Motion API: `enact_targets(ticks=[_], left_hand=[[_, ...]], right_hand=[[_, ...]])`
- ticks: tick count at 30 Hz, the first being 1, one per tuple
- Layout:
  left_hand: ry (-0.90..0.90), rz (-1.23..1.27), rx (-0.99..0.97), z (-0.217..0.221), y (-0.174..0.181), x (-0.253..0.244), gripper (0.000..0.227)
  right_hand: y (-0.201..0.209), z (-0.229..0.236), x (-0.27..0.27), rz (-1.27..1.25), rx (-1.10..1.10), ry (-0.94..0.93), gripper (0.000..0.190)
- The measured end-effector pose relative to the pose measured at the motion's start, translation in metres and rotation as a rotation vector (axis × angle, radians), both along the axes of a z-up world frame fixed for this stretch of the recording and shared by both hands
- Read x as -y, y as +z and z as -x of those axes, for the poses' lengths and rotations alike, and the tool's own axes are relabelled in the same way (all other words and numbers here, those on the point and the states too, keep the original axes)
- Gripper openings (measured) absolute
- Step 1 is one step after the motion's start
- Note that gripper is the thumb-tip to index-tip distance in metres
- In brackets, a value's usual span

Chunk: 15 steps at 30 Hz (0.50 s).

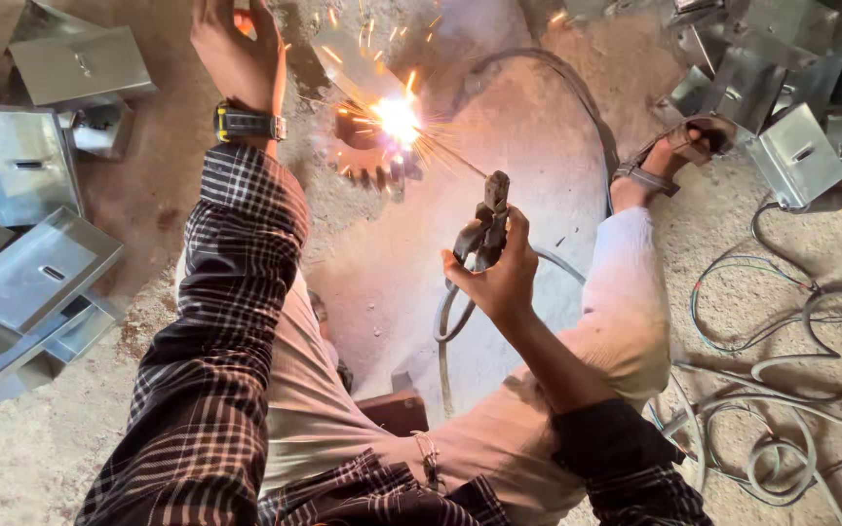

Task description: The person sits on the floor and uses a welding torch to join seams on small rectangular metal boxes. They handle the boxes one at a time, positioning them on a gear-shaped metal stand, welding the edges, and then moving the finished units aside.

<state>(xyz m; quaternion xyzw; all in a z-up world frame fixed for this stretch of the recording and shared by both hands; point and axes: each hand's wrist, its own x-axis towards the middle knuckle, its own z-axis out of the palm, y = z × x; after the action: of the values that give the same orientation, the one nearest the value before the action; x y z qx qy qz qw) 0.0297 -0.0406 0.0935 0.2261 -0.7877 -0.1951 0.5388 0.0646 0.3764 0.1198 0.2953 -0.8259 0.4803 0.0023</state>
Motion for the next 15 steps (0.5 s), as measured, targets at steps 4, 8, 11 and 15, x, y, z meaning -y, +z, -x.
enact_targets(ticks=[4, 8, 11, 15], left_hand=[[-0.012, 0.017, 0.025, 0.004, -0.016, 0.01, 0.01], [-0.015, 0.081, -0.035, 0.006, -0.024, 0.011, 0.01], [0.071, 0.132, -0.001, 0.008, -0.023, 0.009, 0.007], [-0.074, 0.053, -0.035, 0.007, -0.026, 0.006, 0.005]], right_hand=[[-0.009, 0.004, 0.0, 0.004, -0.175, 0.01, 0.087], [-0.014, 0.003, -0.002, 0.014, -0.12, 0.011, 0.088], [-0.014, 0.003, 0.0, 0.032, -0.121, 0.009, 0.087], [-0.014, 0.001, -0.001, 0.034, 0.039, 0.028, 0.083]])
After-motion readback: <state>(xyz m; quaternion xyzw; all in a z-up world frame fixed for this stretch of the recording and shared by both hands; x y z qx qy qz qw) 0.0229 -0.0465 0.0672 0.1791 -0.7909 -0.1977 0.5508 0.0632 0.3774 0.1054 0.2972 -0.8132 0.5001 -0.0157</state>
